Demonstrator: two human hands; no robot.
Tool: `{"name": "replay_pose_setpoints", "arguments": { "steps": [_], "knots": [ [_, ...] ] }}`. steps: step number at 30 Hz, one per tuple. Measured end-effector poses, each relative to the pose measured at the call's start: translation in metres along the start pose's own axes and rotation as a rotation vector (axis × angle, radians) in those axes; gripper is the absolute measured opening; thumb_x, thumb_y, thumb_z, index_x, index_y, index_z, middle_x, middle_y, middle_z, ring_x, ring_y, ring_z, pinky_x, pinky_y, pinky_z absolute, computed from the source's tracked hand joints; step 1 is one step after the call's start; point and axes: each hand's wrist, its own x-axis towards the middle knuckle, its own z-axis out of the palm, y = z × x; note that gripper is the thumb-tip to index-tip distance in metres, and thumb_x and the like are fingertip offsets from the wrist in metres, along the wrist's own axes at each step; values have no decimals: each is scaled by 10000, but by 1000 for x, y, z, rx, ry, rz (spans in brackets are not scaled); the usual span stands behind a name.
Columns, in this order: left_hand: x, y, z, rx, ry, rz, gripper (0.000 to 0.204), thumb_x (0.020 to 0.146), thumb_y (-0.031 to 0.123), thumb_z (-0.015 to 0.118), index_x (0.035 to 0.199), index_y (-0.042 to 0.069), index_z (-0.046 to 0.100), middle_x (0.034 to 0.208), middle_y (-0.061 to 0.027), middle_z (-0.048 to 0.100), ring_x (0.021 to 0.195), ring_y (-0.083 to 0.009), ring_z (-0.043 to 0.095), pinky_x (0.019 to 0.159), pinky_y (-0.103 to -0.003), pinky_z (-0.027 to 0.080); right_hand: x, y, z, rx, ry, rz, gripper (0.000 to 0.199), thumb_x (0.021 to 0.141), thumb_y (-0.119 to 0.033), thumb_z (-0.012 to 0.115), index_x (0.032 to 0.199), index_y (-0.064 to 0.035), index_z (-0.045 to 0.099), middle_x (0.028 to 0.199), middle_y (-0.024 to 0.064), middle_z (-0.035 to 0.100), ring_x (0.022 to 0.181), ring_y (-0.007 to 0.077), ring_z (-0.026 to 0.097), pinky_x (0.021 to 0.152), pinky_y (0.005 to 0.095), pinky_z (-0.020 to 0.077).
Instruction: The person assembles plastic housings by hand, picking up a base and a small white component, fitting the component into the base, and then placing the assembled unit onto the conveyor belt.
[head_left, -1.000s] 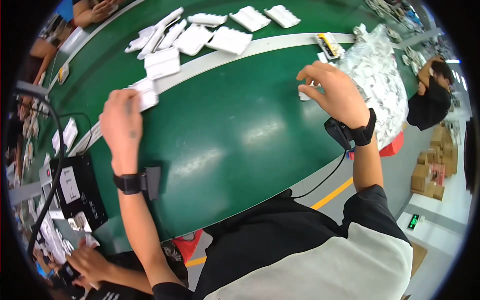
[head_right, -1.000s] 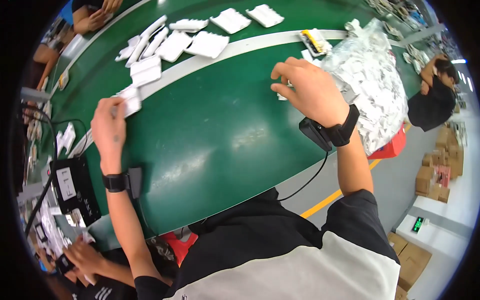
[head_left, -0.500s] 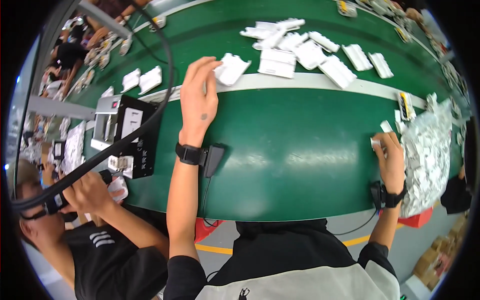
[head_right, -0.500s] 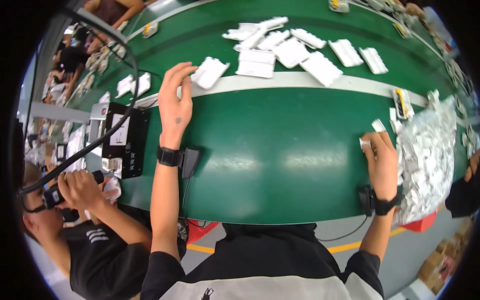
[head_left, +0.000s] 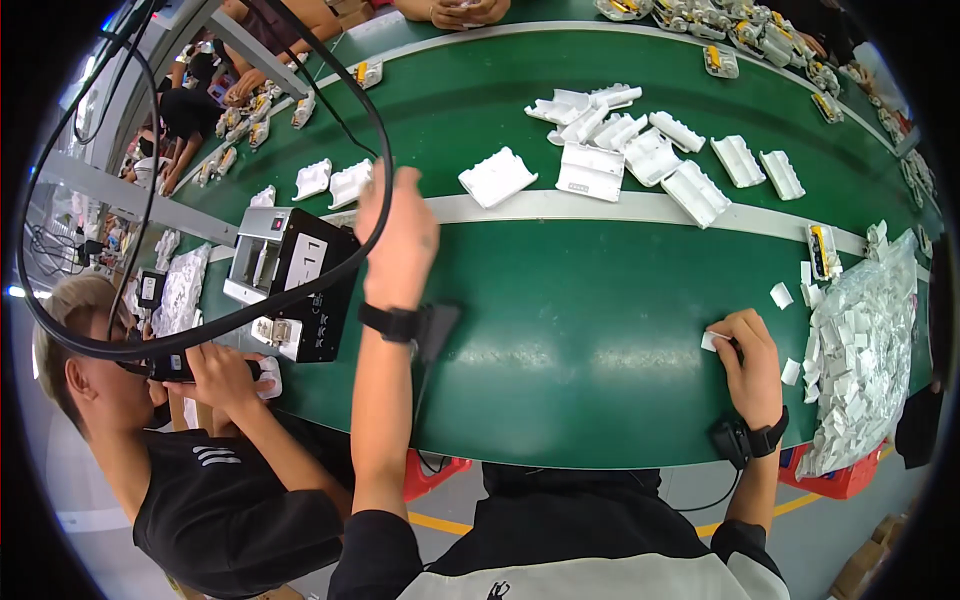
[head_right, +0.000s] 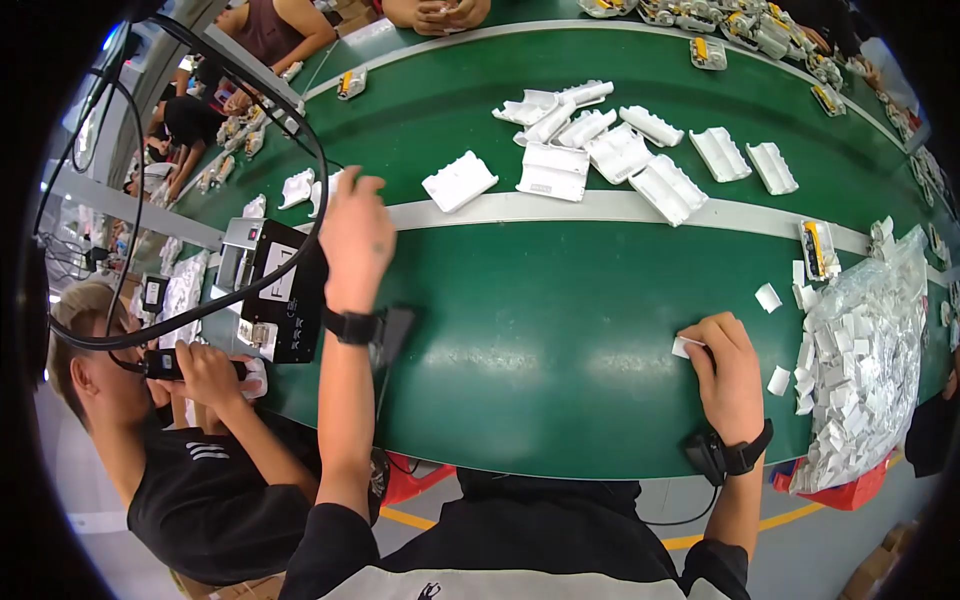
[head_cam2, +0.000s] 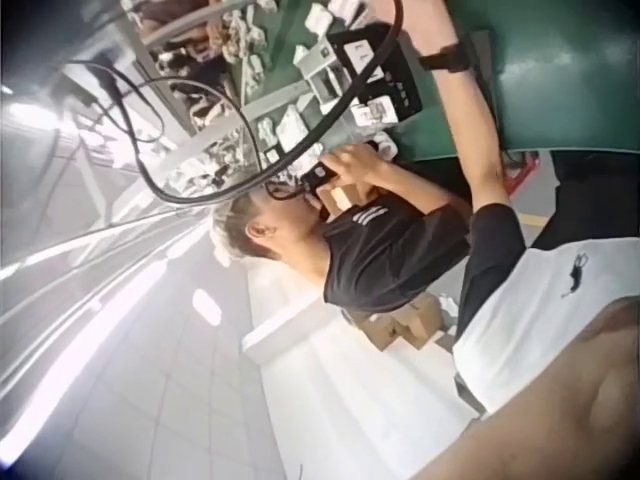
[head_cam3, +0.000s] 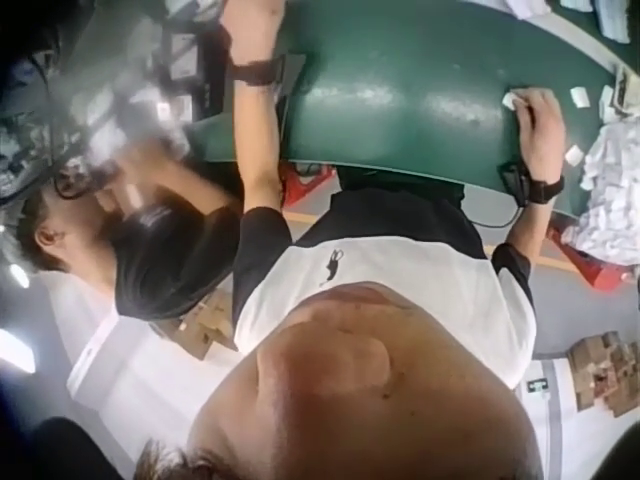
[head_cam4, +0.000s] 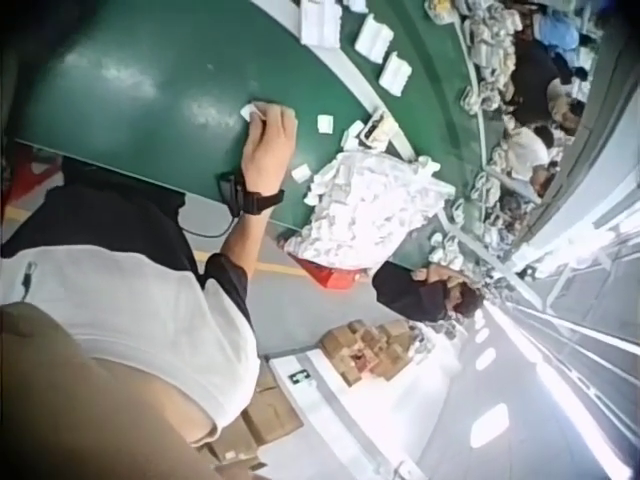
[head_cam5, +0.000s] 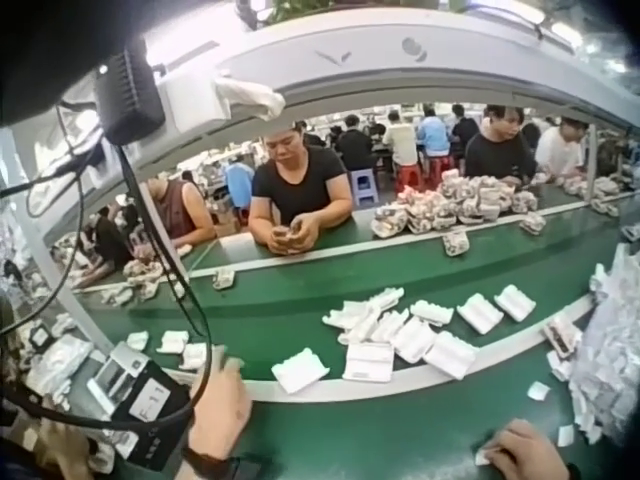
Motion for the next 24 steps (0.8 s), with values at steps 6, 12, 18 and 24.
{"name": "replay_pose_setpoints", "arguments": {
  "steps": [6, 12, 18, 24],
  "knots": [
    [8, 7, -13, 16, -176, -56, 114, 901, 38, 651, 949, 4, 748, 1077, -226, 737, 961, -429, 739, 832, -536, 608, -1, -1, 4, 77, -7, 40, 123, 911, 72, 687, 1022, 19, 695, 980, 121, 614, 887, 281, 622, 792, 353, 496],
    [14, -30, -42, 146, -254, -164, 115, 907, 89, 687, 876, 10, 765, 988, -219, 757, 884, -445, 763, 761, -515, 627, -12, 0, 6, 94, -40, 70, 125, 899, 68, 696, 1012, 14, 699, 973, 109, 600, 889, 267, 604, 803, 331, 478],
    [63, -69, 19, 189, -131, -89, 193, 948, 151, 630, 914, -2, 743, 972, -224, 763, 956, -485, 744, 806, -579, 612, 1, 6, 4, 111, -92, 8, 137, 896, 71, 695, 1016, 5, 702, 985, 88, 584, 908, 230, 580, 817, 320, 464],
    [87, -82, 49, 546, -515, -200, 139, 912, 129, 706, 971, 129, 832, 1050, -146, 816, 994, -355, 795, 807, -527, 618, 1, 4, 8, 96, -105, 13, 128, 909, 59, 699, 1024, 4, 701, 993, 74, 580, 899, 211, 567, 811, 311, 458]
  ]
}}
